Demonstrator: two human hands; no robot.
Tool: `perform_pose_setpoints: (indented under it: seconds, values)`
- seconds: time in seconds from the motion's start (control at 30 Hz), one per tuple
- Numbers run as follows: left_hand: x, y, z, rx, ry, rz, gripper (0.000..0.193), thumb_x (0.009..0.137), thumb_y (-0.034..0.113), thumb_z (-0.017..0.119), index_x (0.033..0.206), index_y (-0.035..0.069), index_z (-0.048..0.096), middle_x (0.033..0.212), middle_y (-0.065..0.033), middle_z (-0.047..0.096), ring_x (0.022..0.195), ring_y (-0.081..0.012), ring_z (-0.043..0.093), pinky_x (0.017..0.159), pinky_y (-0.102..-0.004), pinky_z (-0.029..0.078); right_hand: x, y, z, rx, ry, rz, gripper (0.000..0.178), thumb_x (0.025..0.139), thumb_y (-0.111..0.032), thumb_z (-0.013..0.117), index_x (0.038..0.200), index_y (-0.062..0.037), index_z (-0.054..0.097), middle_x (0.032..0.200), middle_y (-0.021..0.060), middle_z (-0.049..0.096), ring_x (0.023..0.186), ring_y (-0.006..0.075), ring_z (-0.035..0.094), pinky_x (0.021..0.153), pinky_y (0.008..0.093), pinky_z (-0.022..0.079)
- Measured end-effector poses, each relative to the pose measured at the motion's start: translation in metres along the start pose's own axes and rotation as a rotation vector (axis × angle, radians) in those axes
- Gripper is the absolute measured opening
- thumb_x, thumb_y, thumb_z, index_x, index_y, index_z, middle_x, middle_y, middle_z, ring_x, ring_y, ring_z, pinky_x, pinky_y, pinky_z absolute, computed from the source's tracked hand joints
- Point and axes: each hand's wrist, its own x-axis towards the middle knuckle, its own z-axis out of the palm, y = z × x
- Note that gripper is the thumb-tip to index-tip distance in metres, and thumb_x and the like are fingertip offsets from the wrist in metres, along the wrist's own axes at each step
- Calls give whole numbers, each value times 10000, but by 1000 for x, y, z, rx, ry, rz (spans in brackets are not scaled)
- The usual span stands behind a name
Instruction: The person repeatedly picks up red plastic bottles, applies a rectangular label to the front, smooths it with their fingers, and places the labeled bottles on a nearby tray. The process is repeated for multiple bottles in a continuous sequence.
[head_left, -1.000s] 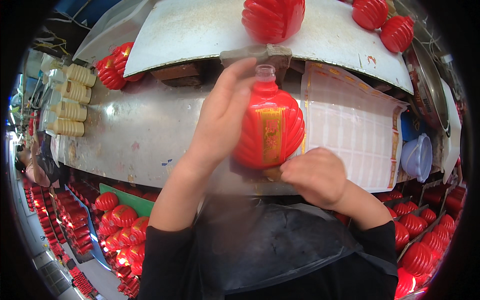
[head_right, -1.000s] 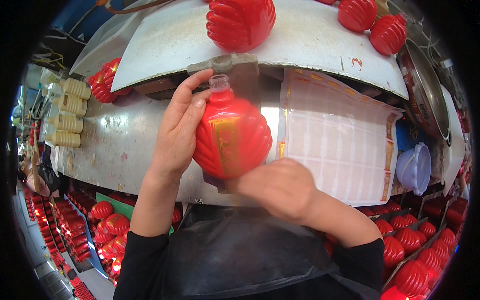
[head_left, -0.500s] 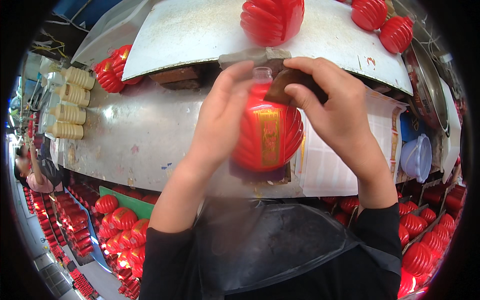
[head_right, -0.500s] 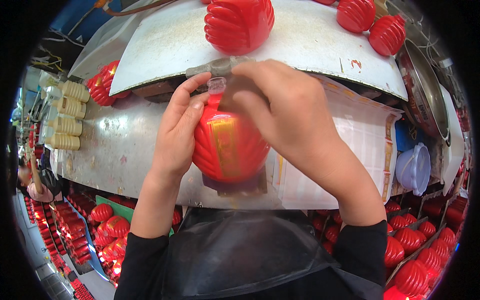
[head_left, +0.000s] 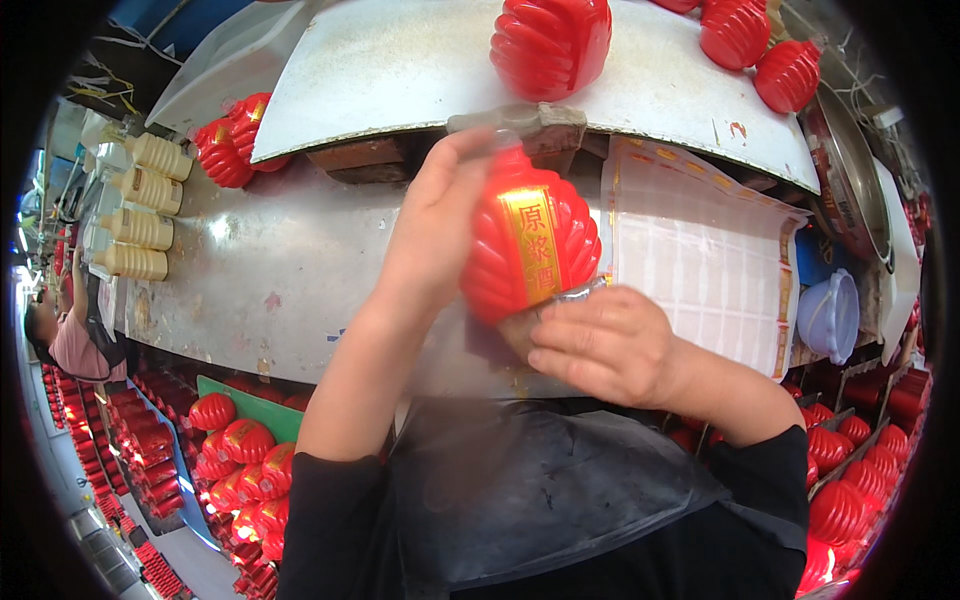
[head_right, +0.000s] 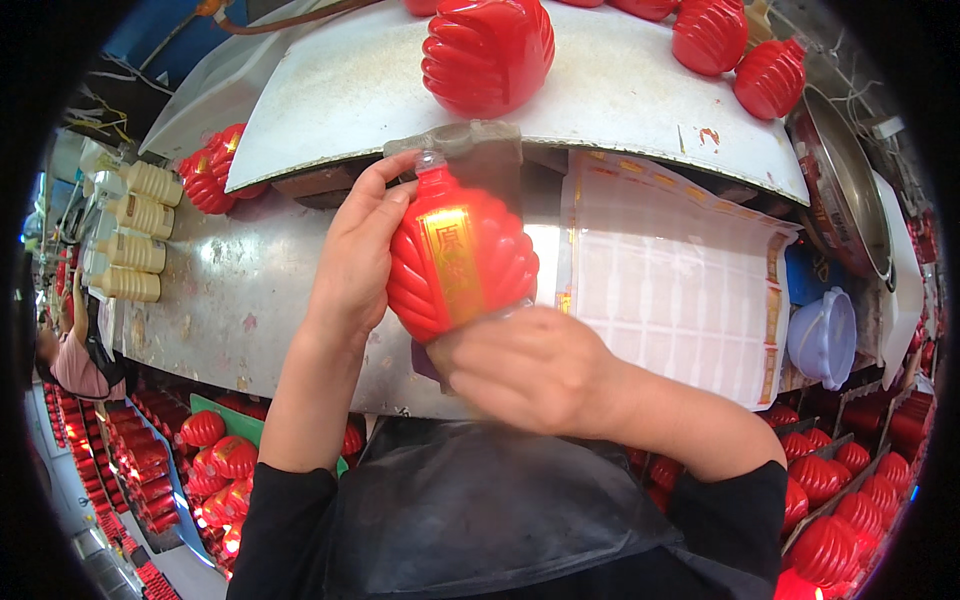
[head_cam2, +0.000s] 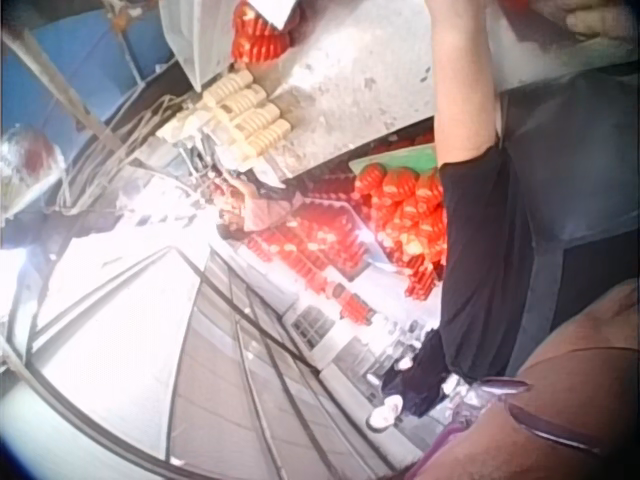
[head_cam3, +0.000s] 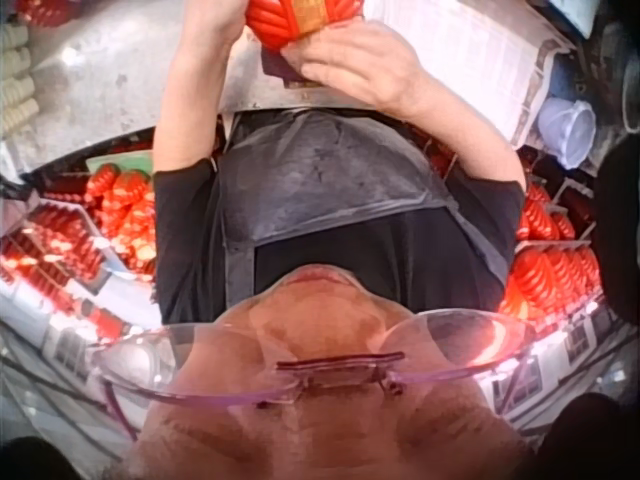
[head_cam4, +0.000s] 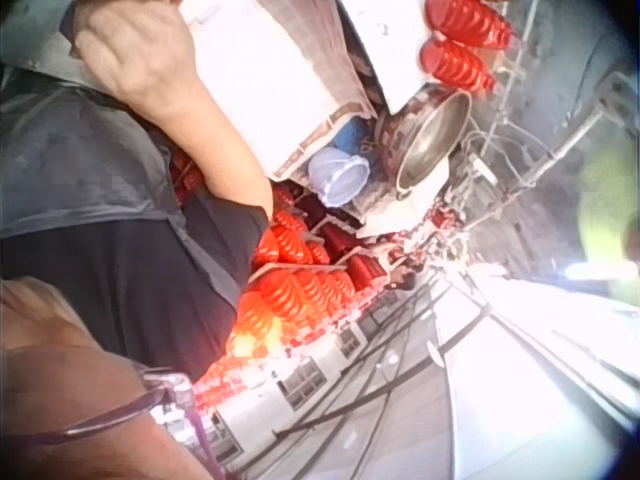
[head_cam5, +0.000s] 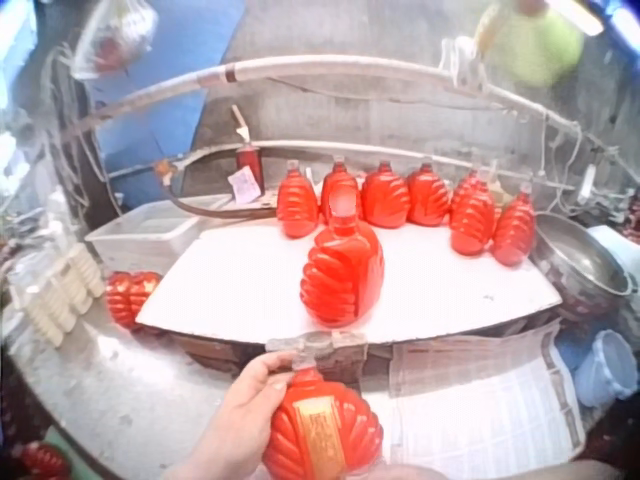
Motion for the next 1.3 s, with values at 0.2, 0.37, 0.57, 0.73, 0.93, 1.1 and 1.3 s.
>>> perform_pose_setpoints:
  seconds: [0.2, 0.37, 0.57, 0.73, 0.93, 1.1, 1.3]
  values:
    - [-4, 3, 6, -6, 7, -10, 537, 1000, 175, 676, 1460, -10, 469, 1373, -152, 619, 1180, -183, 631, 973, -320, 538, -30, -4, -3, 127, 199, 348, 329, 689, 92, 781, 960, -86, 721, 1000, 97, 770, 879, 276, 751, 699, 370, 546]
    - [0, 9, 9, 99, 14, -22, 599, 928, 46, 739, 1447, -44, 454, 1247, -133, 667, 1125, -180, 662, 986, -322, 548, -35, -9, 7, 121, 96, 203, 352, 673, 68, 787, 977, -98, 723, 996, 65, 736, 900, 285, 722, 760, 369, 544]
    - [-5, 13, 15, 82, -46, -8, 568, 947, 39, 710, 1457, -31, 470, 1239, -102, 668, 1108, -150, 651, 980, -295, 537, -17, -2, 2, 87, 235, 474, 383, 794, 94, 782, 1152, -29, 722, 938, 108, 749, 816, 252, 715, 714, 338, 546]
    - [-22, 17, 15, 42, -170, 93, 422, 1002, 67, 674, 1409, 21, 572, 1224, -55, 658, 1105, -114, 622, 971, -274, 522, 21, 18, -10, -102, 315, 581, 338, 891, 2, 764, 1218, -2, 680, 1033, 133, 741, 894, 222, 742, 783, 310, 570]
    - [-27, 17, 10, 154, -144, 107, 242, 997, 132, 703, 1215, 27, 686, 1143, -34, 708, 1081, -100, 642, 946, -282, 530, 32, -2, -21, 14, 233, 582, 235, 869, -11, 762, 1098, -22, 713, 973, 168, 741, 828, 300, 743, 725, 368, 579]
    - [-60, 26, -9, 446, -16, 356, 283, 940, 139, 749, 1184, 6, 699, 1107, -89, 710, 1062, -161, 666, 961, -321, 525, 36, -5, -15, -108, 256, 676, 272, 901, -22, 744, 1171, 5, 721, 1076, 183, 759, 947, 290, 755, 861, 362, 581]
    - [-96, 55, -97, 119, 296, 340, 222, 986, 115, 729, 1187, 21, 726, 1131, -33, 724, 1023, -96, 653, 908, -273, 531, 36, 26, -44, 378, 357, 927, 322, 1028, -51, 626, 1343, 17, 645, 1198, 80, 713, 1083, 146, 660, 970, 285, 512]
